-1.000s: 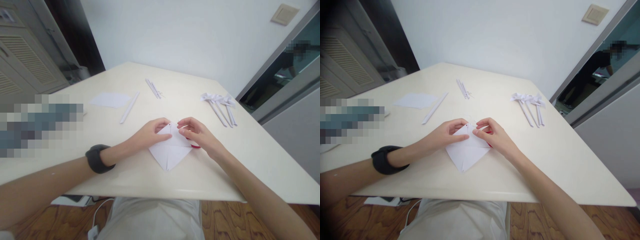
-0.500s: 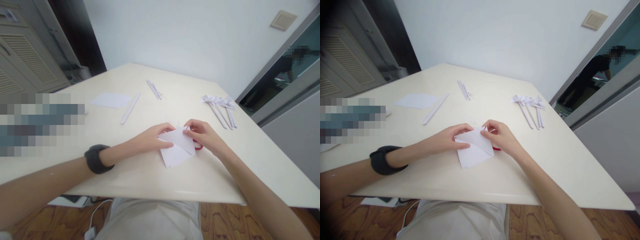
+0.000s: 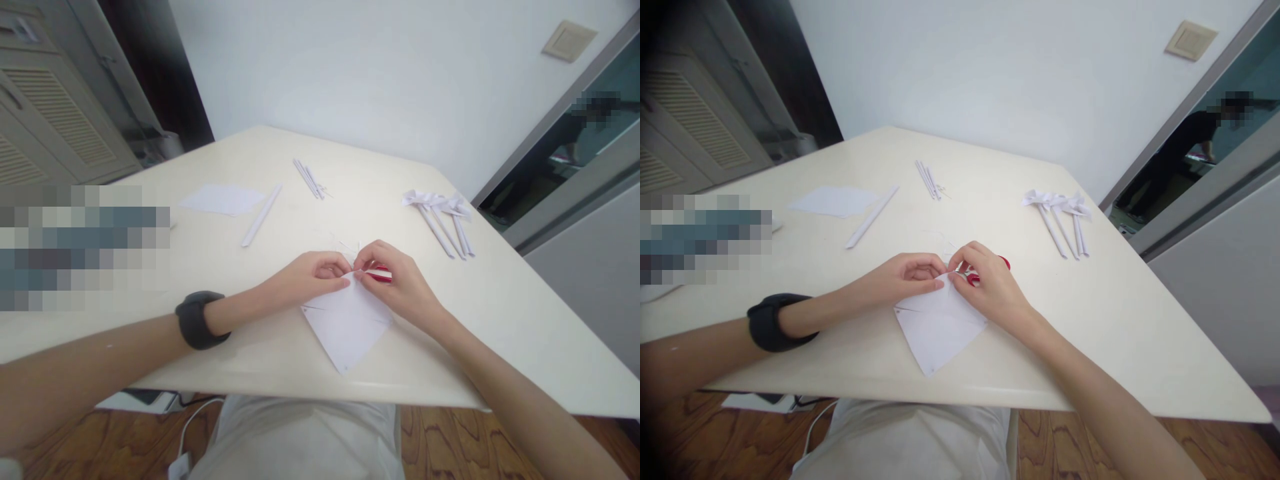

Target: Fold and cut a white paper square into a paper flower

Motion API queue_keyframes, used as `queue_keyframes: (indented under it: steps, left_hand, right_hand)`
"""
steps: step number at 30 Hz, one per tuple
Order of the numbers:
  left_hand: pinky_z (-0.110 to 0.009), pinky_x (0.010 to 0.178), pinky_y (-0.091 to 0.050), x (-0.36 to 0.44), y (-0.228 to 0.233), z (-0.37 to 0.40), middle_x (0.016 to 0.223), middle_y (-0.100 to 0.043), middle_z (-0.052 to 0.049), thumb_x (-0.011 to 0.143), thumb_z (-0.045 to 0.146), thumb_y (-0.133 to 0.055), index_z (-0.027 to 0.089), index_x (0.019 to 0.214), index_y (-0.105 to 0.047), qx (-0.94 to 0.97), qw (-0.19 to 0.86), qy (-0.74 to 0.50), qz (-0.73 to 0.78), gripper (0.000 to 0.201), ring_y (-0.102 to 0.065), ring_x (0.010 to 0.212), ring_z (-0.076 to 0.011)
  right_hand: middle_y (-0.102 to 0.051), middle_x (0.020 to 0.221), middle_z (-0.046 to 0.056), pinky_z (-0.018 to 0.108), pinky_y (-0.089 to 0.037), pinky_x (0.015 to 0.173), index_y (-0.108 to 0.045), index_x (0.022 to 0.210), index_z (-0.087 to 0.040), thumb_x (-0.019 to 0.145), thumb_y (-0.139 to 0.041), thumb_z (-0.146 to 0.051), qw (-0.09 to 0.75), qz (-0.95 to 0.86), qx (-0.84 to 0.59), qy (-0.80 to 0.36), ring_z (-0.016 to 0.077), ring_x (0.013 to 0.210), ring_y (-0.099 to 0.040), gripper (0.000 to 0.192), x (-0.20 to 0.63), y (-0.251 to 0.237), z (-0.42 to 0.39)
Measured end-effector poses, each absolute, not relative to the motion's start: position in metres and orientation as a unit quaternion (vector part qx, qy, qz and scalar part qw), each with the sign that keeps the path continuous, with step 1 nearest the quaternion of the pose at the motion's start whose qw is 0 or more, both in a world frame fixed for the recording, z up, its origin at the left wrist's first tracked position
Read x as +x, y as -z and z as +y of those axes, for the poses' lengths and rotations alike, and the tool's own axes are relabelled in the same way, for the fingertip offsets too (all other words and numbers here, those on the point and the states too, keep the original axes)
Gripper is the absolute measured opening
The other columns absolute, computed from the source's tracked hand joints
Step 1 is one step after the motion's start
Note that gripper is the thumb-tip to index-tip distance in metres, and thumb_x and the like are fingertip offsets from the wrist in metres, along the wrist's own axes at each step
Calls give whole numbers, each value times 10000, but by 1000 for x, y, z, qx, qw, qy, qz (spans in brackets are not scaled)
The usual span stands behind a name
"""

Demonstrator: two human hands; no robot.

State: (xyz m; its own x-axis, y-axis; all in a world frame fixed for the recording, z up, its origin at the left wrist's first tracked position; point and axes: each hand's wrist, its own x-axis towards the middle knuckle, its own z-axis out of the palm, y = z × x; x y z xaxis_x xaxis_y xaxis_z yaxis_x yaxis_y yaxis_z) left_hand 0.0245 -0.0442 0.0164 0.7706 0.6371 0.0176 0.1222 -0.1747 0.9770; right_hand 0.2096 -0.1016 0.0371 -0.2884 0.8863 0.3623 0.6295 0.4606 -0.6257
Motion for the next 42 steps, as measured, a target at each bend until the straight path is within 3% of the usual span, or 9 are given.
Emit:
queue_keyframes:
  steps: [10,14,42]
  left_hand:
    - [-272,722,-465,25,-17,-43,825,-639,-25,795,370,-568,164,838,-606,727,592,-234,258,215,-600,804,-158]
    - [-271,733,-465,26,-16,-42,842,-635,-27,784,350,-582,167,881,-610,731,580,-255,252,209,-597,807,-154]
    - [-269,727,-461,25,-23,-48,802,-638,-29,785,344,-573,159,802,-625,741,547,-284,268,193,-589,790,-162]
  right_hand:
    - [-517,1019,55,317,-474,749,-508,945,-224,817,-510,-127,334,-804,-481,-106,178,893,-528,160,206,-38,-107]
    - [-519,962,46,310,-460,728,-484,887,-213,802,-534,-125,336,-804,-483,-88,174,867,-525,132,208,-38,-105]
    - [-525,926,37,273,-486,702,-543,848,-211,817,-510,-115,377,-799,-447,-144,150,845,-549,106,204,-37,-105]
